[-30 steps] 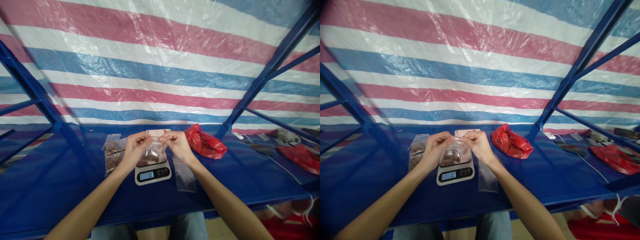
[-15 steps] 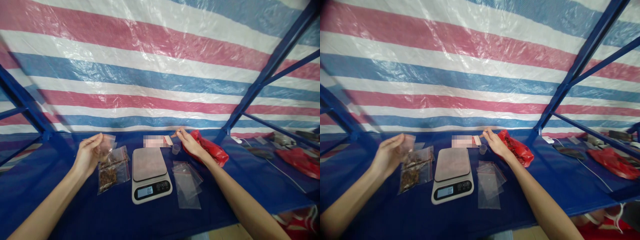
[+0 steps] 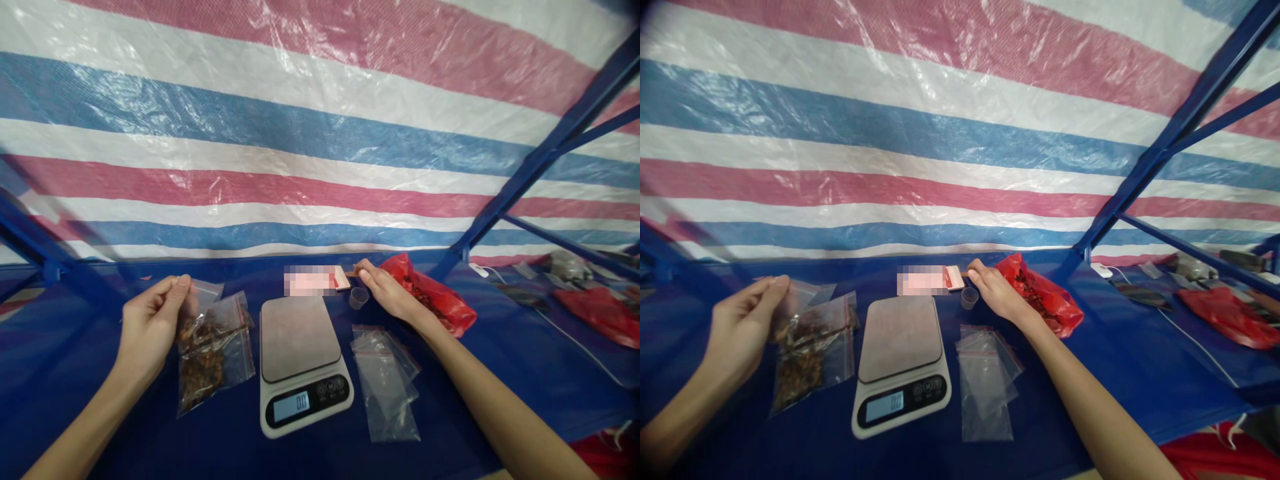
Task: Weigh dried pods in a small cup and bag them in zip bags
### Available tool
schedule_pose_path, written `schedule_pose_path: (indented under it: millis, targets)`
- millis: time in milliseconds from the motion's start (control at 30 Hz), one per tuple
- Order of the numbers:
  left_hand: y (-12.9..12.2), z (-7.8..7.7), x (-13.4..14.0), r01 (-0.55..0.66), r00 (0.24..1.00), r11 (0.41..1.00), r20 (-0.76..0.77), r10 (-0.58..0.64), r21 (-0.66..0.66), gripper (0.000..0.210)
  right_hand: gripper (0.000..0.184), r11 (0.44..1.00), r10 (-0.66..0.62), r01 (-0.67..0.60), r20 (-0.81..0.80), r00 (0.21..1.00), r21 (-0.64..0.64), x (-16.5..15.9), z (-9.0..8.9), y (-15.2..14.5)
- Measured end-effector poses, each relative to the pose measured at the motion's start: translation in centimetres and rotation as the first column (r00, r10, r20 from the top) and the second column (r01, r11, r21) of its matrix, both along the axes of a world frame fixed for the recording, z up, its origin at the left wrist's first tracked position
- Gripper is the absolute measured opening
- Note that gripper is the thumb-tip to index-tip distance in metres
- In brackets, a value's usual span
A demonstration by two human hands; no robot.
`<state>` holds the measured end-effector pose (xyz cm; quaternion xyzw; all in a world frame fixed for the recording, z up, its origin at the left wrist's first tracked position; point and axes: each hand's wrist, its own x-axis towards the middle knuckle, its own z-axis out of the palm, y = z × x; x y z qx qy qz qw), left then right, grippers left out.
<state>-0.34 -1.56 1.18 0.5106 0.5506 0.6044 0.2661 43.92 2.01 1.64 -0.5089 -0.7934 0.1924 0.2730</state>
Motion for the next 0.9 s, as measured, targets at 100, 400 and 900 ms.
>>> schedule_pose_path:
  millis: [100, 400, 900]
  targets:
    - [0.1, 0.2, 0.1, -0.024, 0.999, 1.0, 0.025, 0.024, 0.01, 0.042, 0.041, 1.0, 0.004, -0.005, 0.027, 1.0, 0.014, -0.3, 0.2, -0.1]
    - [0.0, 0.2, 0.5, -0.023, 1.0, 1.0, 0.008, 0.023, 0.012, 0.044, 0.029, 0.993, 0.006, -0.032, 0.226, 0.974, 0.113, -1.0, 0.2, -0.4]
    - [-0.1, -0.1, 0.9, -0.005, 0.999, 1.0, 0.037, 0.006, -0.03, 0.043, 0.037, 0.995, 0.097, -0.095, 0.166, 0.981, -0.017, -2.6, 1.0, -1.3]
